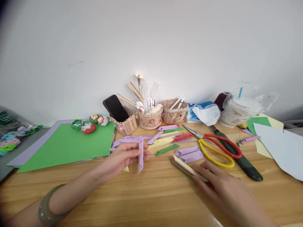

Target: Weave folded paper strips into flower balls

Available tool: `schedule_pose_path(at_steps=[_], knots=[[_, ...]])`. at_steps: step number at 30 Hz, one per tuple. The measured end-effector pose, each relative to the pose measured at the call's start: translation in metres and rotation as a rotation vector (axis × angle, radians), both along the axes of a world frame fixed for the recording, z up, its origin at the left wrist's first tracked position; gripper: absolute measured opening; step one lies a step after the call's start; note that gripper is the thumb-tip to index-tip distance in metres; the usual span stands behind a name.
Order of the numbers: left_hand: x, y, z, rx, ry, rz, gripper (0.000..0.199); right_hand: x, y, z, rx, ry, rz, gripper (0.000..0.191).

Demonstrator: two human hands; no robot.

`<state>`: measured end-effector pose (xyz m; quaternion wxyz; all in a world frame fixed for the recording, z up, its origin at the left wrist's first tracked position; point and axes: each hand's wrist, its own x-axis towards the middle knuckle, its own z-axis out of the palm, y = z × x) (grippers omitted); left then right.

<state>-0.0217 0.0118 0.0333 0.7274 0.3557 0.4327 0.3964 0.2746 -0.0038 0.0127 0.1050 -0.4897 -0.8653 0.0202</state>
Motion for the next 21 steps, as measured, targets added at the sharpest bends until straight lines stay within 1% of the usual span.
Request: schedule_pose_path(at_steps=[4, 7, 10, 13, 16, 18, 20, 21], knots=[[0.0, 0.001, 0.0, -0.007, -0.009, 0.002, 0.024, 0.0, 0.001, 0.004, -0.03, 0.03, 0.032, 0.034], [0.0, 0.001, 0.0, -0.019, -0.009, 0.001, 0.023, 0.003, 0.004, 0.002, -0.008, 0.027, 0.034, 0.034], [0.001, 0.001, 0.0, -0.022, -0.006, 0.001, 0.021, 0.007, 0.006, 0.002, 0.027, 0.025, -0.001, 0.036], [0.001, 0.0, 0.002, -0.032, 0.008, 0.011, 0.02, 0.008, 0.011, 0.005, 0.059, 0.02, -0.051, 0.038], [0.002, 0.0, 0.003, -0.041, 0.021, 0.02, 0.02, 0.004, 0.023, 0.013, 0.092, 0.039, -0.064, 0.037], [0.002, 0.0, 0.002, -0.035, 0.02, 0.01, 0.022, -0.004, 0.035, 0.02, 0.082, 0.08, -0.045, 0.037], [0.002, 0.0, 0.0, -0.024, 0.015, -0.004, 0.023, -0.017, 0.049, 0.029, 0.049, 0.106, -0.048, 0.033], [0.002, 0.0, -0.002, -0.02, 0.013, -0.009, 0.022, -0.024, 0.057, 0.033, -0.001, 0.102, -0.015, 0.031]])
